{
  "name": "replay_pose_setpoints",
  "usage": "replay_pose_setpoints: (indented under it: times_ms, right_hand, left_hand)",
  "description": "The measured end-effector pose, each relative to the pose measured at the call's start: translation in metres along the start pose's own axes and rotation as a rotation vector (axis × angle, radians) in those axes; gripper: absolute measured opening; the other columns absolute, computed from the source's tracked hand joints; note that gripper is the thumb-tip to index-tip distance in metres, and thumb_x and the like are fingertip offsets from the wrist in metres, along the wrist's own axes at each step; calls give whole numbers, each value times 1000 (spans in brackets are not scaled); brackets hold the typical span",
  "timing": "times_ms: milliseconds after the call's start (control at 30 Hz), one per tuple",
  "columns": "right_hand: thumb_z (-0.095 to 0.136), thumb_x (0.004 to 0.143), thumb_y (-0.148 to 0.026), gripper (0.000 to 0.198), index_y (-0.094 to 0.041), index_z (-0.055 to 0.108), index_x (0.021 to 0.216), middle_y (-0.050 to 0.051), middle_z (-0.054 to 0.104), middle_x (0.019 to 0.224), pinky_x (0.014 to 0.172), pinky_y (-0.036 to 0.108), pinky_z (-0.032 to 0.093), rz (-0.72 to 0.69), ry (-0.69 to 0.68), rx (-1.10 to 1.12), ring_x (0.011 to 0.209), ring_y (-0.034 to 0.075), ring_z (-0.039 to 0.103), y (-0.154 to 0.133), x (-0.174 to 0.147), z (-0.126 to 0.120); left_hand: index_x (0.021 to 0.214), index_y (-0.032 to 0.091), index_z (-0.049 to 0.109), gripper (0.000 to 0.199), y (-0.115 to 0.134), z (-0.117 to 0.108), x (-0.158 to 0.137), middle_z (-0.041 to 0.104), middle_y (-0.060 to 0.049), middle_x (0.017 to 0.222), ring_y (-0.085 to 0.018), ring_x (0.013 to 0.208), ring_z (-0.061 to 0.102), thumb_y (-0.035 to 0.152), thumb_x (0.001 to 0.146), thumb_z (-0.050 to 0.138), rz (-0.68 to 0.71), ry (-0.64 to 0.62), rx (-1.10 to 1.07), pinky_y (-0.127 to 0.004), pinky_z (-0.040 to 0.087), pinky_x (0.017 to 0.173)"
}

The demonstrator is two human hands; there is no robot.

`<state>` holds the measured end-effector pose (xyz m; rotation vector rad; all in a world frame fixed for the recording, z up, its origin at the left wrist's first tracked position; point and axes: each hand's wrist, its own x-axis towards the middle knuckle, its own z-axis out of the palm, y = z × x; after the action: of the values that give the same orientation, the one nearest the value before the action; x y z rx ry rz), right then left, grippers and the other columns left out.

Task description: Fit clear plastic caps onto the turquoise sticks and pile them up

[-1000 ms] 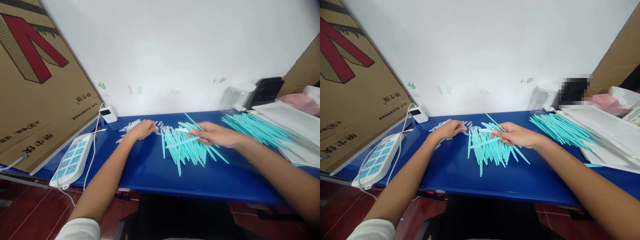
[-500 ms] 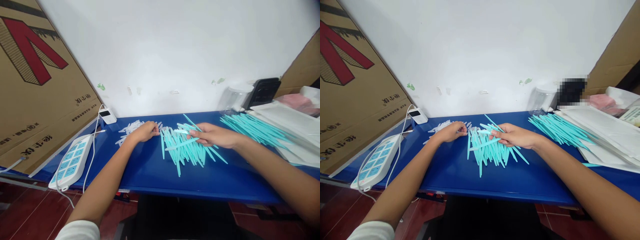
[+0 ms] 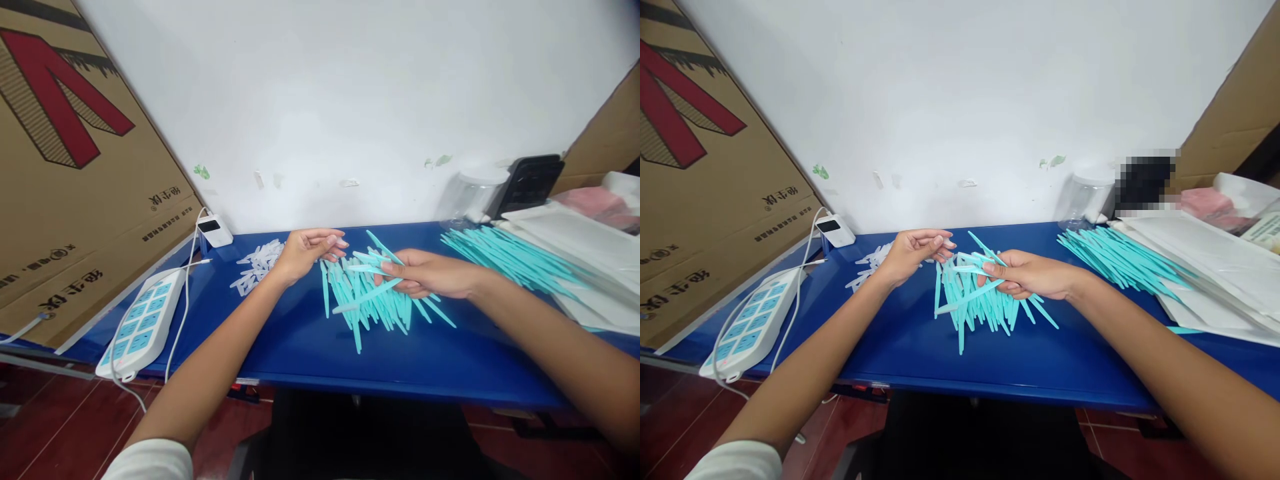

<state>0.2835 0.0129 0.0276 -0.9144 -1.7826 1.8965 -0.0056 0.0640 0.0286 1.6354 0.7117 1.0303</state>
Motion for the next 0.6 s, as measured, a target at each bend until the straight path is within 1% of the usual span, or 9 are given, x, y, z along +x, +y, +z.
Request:
replay_pose_setpoints:
  times_ms: [100,200,300,400,500,600]
  right_hand:
    - [63,101,-60,45,-16,69,108,-9,30,62,45,22,17,22,10,4,51,7,20,-2,-1,0]
    - [63,101,-59,44,-15,68,106,-10,30,60,44,21,16,87,-46,30,50,7,18,-3,-2,1]
    - [64,100,-60,45,-15,68,106,-11,30,58,43,20,15,153,-119,65,50,6,17,-3,-2,2]
    - [65,100,-60,47,-14,69,108,-11,31,57,42,19,16,209,-172,77,50,6,17,-1,-2,2]
    - [65,101,-59,47,-13,70,109,-11,31,57,42,19,16,232,-181,82,50,6,17,0,-2,2]
    - [67,100,-57,46,-12,72,110,-10,31,57,41,18,15,250,-188,92,50,6,17,-2,-2,5]
  left_hand:
    - [112,13,80,37,3,4,-1,82,-14,100,-18,80,77,42,88,83,53,24,11,-30,62,69]
    - [107,15,83,32,6,7,-3,82,-11,92,-15,74,74,38,85,86,114,65,34,-29,60,67]
    - [104,16,84,30,9,10,-4,82,-10,91,-16,75,74,37,83,88,137,73,96,-29,61,69]
    - [104,18,84,30,10,11,-6,82,-9,90,-17,77,75,40,85,86,135,64,167,-29,61,70]
    - [106,18,85,29,10,13,-7,82,-10,91,-19,81,76,42,89,82,122,28,183,-30,61,71]
    - [106,20,85,26,11,15,-8,82,-9,95,-18,84,75,41,91,80,135,-14,183,-29,60,70]
